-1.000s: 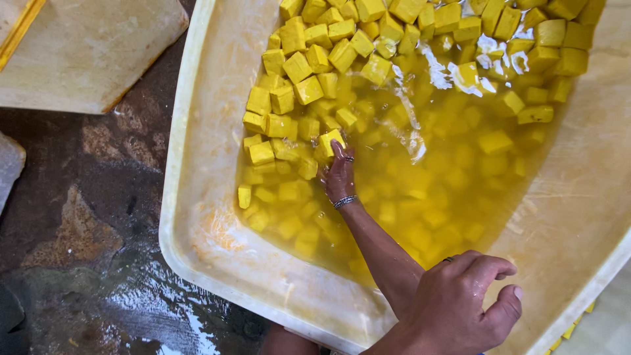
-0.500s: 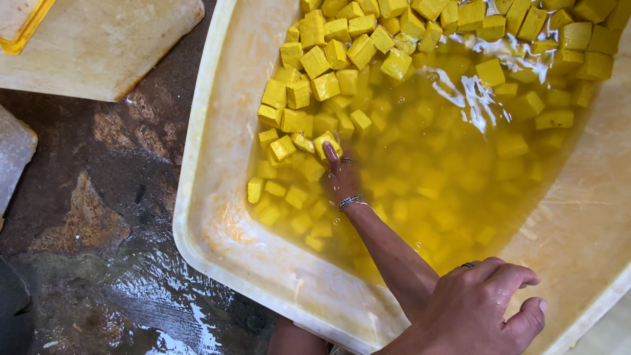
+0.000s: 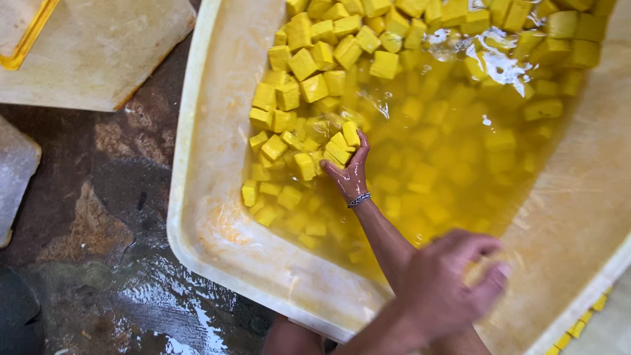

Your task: The person picks yellow tofu cubes one at a time from a water-filled plastic bin and arranges them in tight rows in a slotted draining basket beside it, occasionally lifting a clump of cubes by hand and placing them into the basket.

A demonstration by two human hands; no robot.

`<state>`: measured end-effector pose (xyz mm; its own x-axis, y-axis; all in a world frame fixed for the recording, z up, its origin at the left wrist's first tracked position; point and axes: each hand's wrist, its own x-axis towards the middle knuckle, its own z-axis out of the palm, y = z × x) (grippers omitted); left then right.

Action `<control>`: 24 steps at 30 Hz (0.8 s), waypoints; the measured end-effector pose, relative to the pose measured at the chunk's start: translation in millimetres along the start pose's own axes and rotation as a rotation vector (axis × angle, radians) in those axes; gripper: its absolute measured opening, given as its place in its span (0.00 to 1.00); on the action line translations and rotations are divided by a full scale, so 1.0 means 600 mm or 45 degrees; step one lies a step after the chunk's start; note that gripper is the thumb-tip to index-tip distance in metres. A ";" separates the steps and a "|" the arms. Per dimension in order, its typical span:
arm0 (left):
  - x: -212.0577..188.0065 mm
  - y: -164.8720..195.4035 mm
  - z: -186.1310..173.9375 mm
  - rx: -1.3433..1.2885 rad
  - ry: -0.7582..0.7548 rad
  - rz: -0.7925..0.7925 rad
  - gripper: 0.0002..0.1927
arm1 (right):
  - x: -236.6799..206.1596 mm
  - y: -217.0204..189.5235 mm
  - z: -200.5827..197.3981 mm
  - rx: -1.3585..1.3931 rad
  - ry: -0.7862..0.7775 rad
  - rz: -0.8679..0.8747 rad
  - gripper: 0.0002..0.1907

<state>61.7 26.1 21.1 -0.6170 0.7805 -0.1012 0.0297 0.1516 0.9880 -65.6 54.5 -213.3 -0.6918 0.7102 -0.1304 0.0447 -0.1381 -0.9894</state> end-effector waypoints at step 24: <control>-0.253 0.082 0.302 -1.612 0.066 -0.817 0.20 | -0.561 -0.426 -0.589 -0.306 0.380 -0.626 0.25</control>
<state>299.2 25.2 64.0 -0.2825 0.7579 -0.5881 -0.9581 -0.1930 0.2114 410.4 94.9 61.2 -0.4430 0.8183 0.3663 -0.0429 0.3888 -0.9203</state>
